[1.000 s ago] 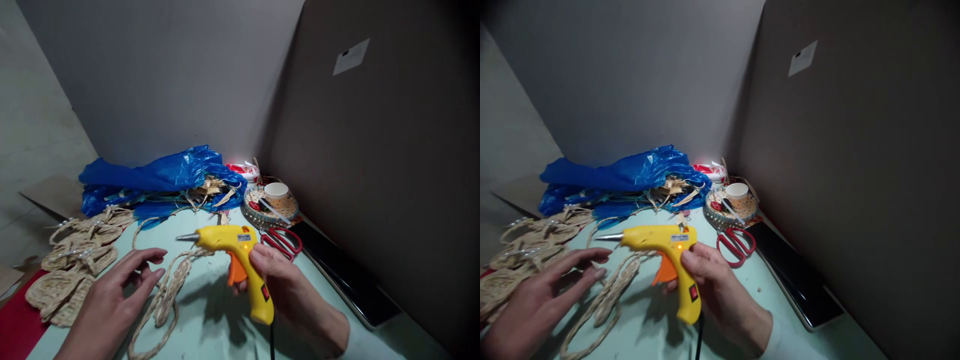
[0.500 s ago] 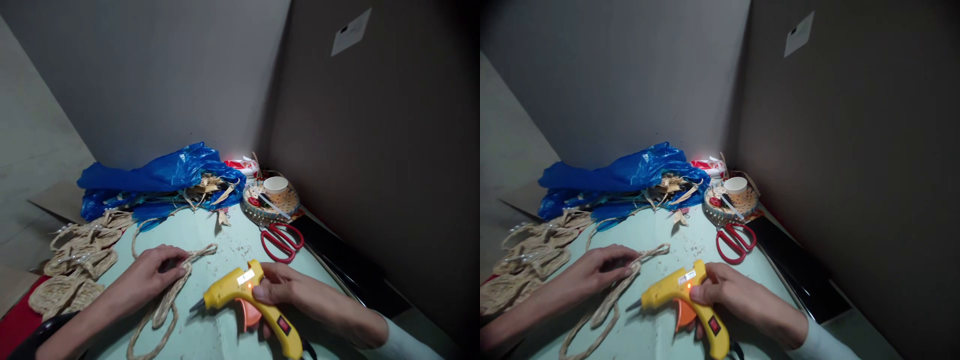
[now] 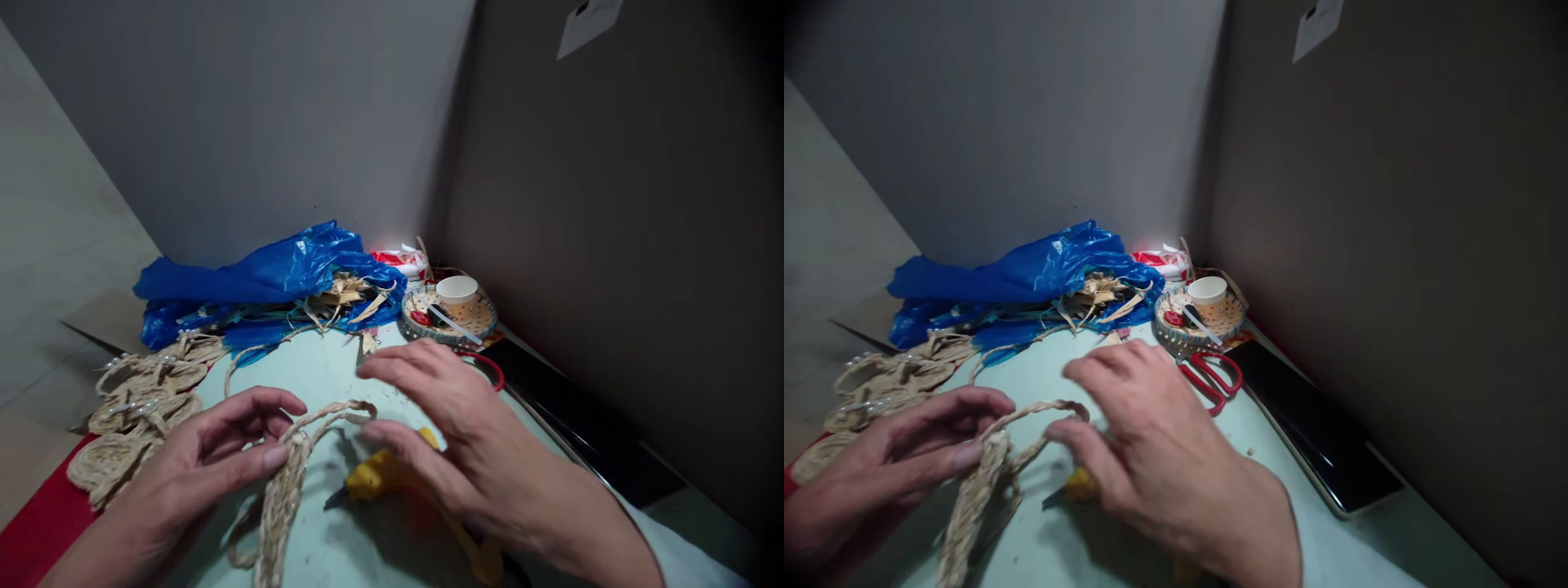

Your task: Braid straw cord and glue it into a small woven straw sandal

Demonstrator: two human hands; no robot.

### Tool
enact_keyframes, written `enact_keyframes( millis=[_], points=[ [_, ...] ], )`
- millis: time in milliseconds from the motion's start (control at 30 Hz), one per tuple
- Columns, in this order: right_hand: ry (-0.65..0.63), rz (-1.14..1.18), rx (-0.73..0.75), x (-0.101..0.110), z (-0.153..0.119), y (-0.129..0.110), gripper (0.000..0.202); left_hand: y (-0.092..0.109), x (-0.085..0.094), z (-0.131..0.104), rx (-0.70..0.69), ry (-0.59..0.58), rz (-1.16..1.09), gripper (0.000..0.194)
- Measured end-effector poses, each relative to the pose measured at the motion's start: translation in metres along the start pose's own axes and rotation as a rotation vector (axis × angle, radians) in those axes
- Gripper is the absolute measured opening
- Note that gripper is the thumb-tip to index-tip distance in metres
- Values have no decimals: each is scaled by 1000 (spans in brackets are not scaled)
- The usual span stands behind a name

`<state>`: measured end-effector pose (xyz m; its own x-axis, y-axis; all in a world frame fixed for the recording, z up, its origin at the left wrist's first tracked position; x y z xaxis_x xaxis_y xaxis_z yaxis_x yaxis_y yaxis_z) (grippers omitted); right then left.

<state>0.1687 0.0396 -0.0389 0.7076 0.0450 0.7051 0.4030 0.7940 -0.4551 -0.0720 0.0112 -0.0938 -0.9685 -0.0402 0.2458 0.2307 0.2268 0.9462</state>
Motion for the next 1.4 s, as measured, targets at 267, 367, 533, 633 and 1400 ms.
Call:
enact_keyframes(
  millis=[267,367,533,633,1400],
  points=[
    [19,135,169,-28,9,-13,19,-14,-8,-20,33,104,-137,38],
    [60,126,217,-31,6,-13,19,-20,-7,-20,52,174,-160,39],
    [196,14,265,-35,2,-15,22,-28,-8,-19,115,257,-239,35],
    [221,-21,264,-38,0,-15,24,-31,-11,-20,155,266,-306,37],
    [295,1,180,-51,-9,-21,24,-20,-26,-22,225,256,-353,35]
  ],
)
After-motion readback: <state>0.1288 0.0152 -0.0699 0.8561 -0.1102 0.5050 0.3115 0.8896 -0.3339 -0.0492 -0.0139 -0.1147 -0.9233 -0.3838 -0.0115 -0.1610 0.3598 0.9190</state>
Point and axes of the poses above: each hand's wrist, its own z-axis towards the middle knuckle, its own x-axis out of the back of the hand, y = z × x, the point moved 5 cm from there along z, towards the middle knuckle, and after that the axes turned 1 degree about z, right-handed, at the moved point
